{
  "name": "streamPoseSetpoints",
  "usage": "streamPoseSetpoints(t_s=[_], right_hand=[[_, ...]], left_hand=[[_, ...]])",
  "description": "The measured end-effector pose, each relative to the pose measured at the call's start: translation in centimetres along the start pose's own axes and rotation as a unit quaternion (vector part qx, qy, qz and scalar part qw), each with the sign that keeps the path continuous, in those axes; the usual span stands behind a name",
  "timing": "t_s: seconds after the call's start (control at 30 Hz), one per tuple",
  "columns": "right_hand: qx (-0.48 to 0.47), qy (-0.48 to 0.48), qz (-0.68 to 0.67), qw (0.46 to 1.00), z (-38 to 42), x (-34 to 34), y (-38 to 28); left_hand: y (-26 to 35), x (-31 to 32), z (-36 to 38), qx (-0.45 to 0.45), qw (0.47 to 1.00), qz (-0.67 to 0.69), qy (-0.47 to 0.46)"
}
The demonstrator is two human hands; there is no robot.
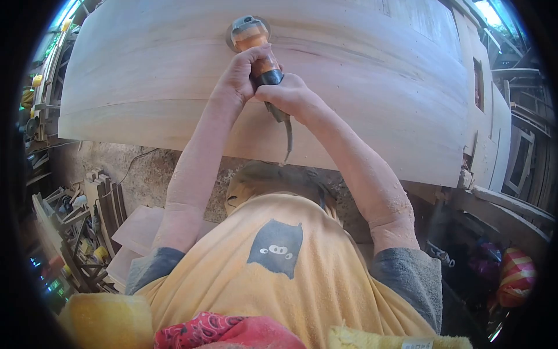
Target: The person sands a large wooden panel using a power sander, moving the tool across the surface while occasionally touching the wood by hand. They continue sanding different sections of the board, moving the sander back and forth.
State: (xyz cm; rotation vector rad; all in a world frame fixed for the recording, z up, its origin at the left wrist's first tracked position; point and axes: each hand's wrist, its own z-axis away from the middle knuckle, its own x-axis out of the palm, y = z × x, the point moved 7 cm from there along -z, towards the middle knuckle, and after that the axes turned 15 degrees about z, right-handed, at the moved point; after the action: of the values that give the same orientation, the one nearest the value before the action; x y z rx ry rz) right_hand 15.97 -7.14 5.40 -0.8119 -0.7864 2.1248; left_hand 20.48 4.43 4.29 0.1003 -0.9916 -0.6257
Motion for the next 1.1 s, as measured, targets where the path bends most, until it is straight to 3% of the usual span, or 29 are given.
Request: streamPoseSetpoints(t_s=[0.17,0.33,0.47,0.6,0.67,0.83,1.0,1.1], right_hand=[[0.03,0.061,-0.032,0.997,1.0,-1.8,1.9],[0.067,0.146,-0.091,0.983,3.2,-4.3,3.8],[0.071,0.139,-0.086,0.984,1.1,-3.1,1.6],[0.051,0.088,-0.039,0.994,-4.7,1.9,-2.6],[0.035,0.014,-0.062,0.997,-6.1,4.9,-6.6],[-0.016,-0.034,0.026,0.999,-9.8,9.1,-10.4],[-0.024,0.03,0.002,0.999,-5.3,4.7,-7.1],[0.045,0.083,-0.057,0.994,-1.2,0.1,-1.1]], left_hand=[[-3.5,1.8,-3.0,-0.048,0.994,0.0,-0.102],[-7.9,5.2,-4.8,-0.102,0.983,-0.041,-0.146],[-4.4,4.0,-6.1,-0.066,0.983,-0.034,-0.17],[3.5,-1.6,-6.3,-0.043,0.99,0.001,-0.137],[8.3,-4.3,-5.2,-0.016,0.996,0.011,-0.088],[14.7,-6.8,-1.4,0.042,0.999,0.004,0.015],[7.6,-4.2,-3.8,-0.002,0.998,-0.027,-0.059],[-0.1,0.6,-4.3,-0.057,0.989,-0.071,-0.12]])
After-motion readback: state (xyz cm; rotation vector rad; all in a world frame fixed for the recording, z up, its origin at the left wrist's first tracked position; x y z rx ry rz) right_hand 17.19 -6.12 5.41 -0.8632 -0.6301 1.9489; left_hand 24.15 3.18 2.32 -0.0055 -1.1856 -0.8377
